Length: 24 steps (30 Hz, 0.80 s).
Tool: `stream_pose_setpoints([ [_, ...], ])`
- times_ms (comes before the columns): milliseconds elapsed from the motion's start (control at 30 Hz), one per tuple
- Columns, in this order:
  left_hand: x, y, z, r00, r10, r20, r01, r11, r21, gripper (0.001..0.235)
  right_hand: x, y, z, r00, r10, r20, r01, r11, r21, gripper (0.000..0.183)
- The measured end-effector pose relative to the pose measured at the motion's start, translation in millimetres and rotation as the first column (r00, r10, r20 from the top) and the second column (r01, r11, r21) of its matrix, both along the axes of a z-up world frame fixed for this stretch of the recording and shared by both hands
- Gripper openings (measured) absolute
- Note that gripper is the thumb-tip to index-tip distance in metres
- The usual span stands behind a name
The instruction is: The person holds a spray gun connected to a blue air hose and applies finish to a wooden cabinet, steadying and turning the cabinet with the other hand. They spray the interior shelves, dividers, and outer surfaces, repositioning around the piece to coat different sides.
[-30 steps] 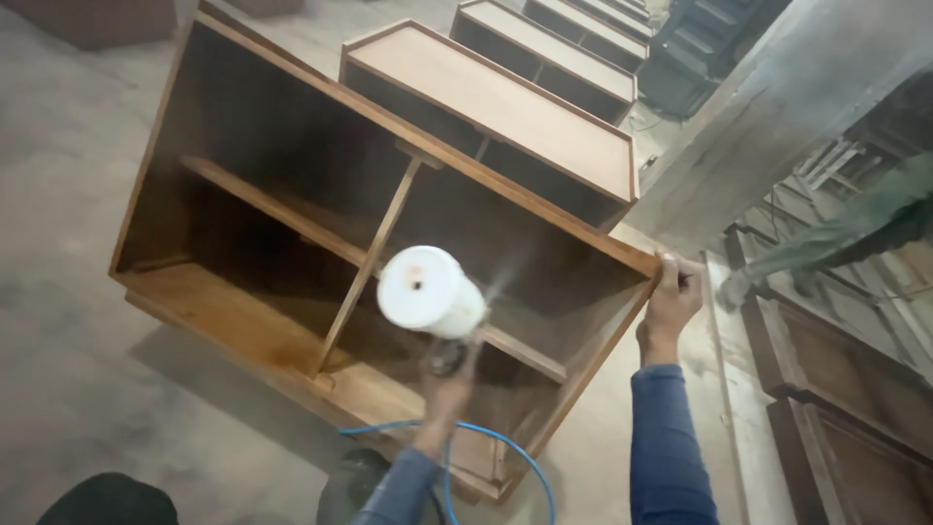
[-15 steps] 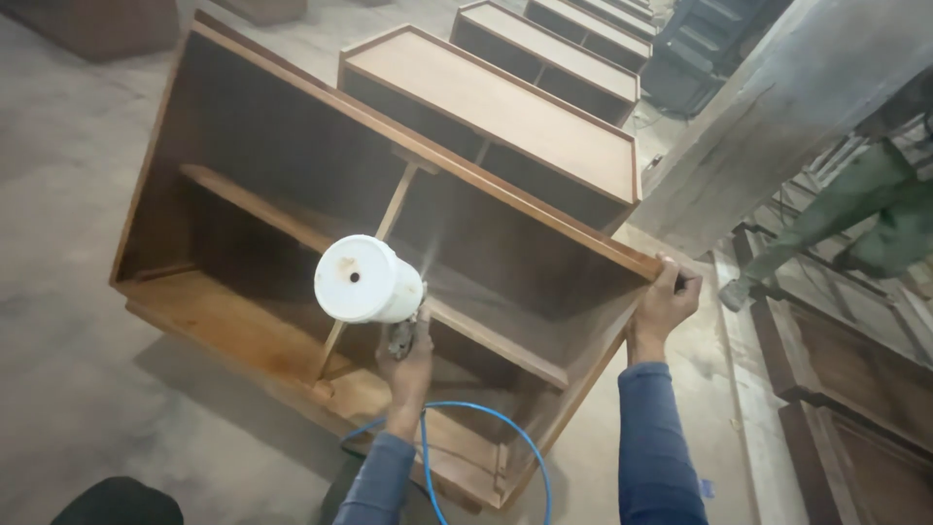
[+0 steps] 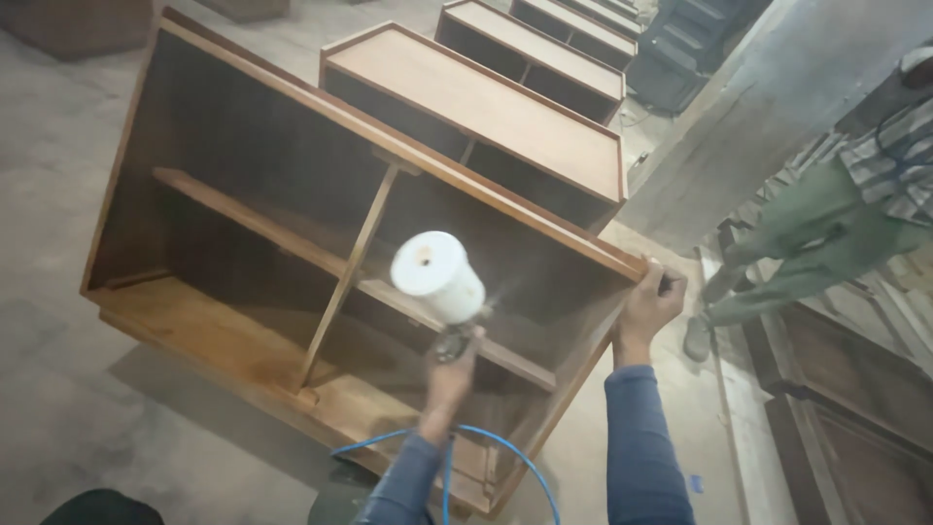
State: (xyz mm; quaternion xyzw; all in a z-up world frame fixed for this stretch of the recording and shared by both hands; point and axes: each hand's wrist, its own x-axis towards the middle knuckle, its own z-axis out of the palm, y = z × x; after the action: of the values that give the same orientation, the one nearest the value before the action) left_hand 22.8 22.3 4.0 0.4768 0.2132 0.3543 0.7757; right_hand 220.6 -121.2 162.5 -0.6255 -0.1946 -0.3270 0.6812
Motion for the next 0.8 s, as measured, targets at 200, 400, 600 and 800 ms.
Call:
stream_pose_setpoints([
  [200,-27,52,-4,0.943,0.332,-0.017,-0.327,0.936,0.130,0.029,7,1,-4,1.000,0.018,-0.016,-0.017,0.999,0.036,0.013],
  [400,-17,33,-24,0.953,0.303,-0.011,-0.289,0.920,0.267,0.041,12,-1,-9,0.999,-0.006,-0.041,0.006,1.000,-0.002,0.014],
  [600,17,-4,-28,0.992,-0.010,-0.126,0.030,0.988,0.153,0.047,0,1,-4,1.000,-0.024,-0.001,0.024,1.000,-0.018,0.013],
  [800,-9,48,-27,0.979,0.204,-0.023,-0.184,0.922,0.341,0.040,10,-1,-12,0.999,-0.053,-0.007,0.053,0.999,-0.013,0.015],
])
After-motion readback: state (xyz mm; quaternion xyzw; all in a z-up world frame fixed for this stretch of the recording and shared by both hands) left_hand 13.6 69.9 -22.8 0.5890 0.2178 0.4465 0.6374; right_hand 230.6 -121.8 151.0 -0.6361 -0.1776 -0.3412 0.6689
